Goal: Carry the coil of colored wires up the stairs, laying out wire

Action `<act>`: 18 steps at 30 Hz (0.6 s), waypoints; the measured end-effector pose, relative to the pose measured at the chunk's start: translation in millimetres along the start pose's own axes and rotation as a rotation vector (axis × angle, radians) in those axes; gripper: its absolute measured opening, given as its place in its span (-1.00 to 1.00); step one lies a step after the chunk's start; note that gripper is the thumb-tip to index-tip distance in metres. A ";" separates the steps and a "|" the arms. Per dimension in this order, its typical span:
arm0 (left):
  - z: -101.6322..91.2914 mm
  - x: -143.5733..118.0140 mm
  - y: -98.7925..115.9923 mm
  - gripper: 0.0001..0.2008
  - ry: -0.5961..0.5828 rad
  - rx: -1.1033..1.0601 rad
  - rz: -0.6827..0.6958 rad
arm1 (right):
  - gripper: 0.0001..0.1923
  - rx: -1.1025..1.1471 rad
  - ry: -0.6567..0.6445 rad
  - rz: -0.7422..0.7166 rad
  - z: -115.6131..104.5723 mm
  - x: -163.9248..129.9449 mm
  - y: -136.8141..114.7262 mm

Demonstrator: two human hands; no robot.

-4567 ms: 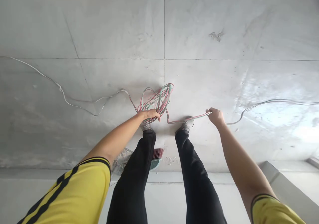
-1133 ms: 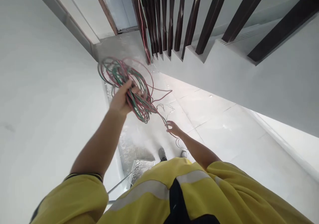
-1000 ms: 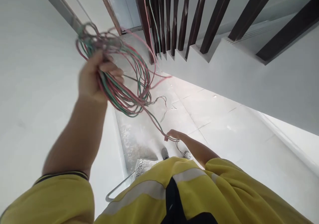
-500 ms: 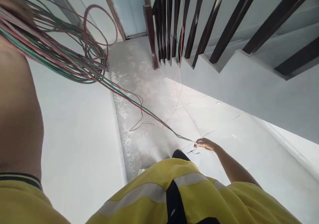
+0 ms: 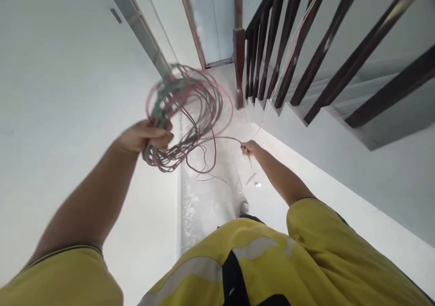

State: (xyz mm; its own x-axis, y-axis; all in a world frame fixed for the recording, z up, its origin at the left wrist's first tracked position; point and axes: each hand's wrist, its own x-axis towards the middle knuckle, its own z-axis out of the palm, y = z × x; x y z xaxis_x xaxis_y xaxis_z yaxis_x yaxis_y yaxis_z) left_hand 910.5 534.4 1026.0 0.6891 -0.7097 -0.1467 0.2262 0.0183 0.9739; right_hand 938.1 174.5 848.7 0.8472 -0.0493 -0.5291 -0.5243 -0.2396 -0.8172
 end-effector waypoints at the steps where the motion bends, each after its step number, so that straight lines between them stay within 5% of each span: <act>1: -2.1 13.7 -14.0 -0.73 0.000 0.011 -0.077 | -0.73 0.034 -0.013 -0.019 -4.2 12.8 -34.9; 5: -10.2 80.1 -66.7 -0.69 0.113 0.001 -0.172 | -0.83 0.408 -0.235 -0.159 0.7 30.3 -153.3; 8: -29.9 134.5 -91.8 -0.77 0.256 -0.182 -0.038 | -0.81 0.676 -0.393 -0.188 42.9 28.2 -215.2; 10: -51.6 167.3 -96.5 -0.74 0.289 -0.300 0.038 | -0.78 0.730 -0.330 -0.204 82.4 36.3 -248.1; 14: -111.6 221.8 -74.1 -0.67 0.220 -0.415 0.163 | -0.68 0.682 -0.084 -0.345 136.3 86.7 -310.7; 16: -148.7 245.2 -51.2 -0.72 0.219 -0.461 0.166 | -0.68 0.550 -0.091 -0.416 129.9 118.7 -338.4; 18: -188.8 266.0 -24.8 -0.82 0.260 -0.502 0.149 | -0.80 0.393 -0.076 -0.464 100.5 148.7 -354.4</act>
State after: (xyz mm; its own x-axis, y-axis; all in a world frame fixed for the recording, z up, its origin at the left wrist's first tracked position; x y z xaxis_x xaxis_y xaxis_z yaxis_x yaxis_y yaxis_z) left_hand 1218.1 478.1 930.2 0.8706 -0.4787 -0.1138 0.3685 0.4811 0.7954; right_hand 1241.1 349.5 1036.6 0.9938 0.0470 -0.1011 -0.1073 0.1569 -0.9818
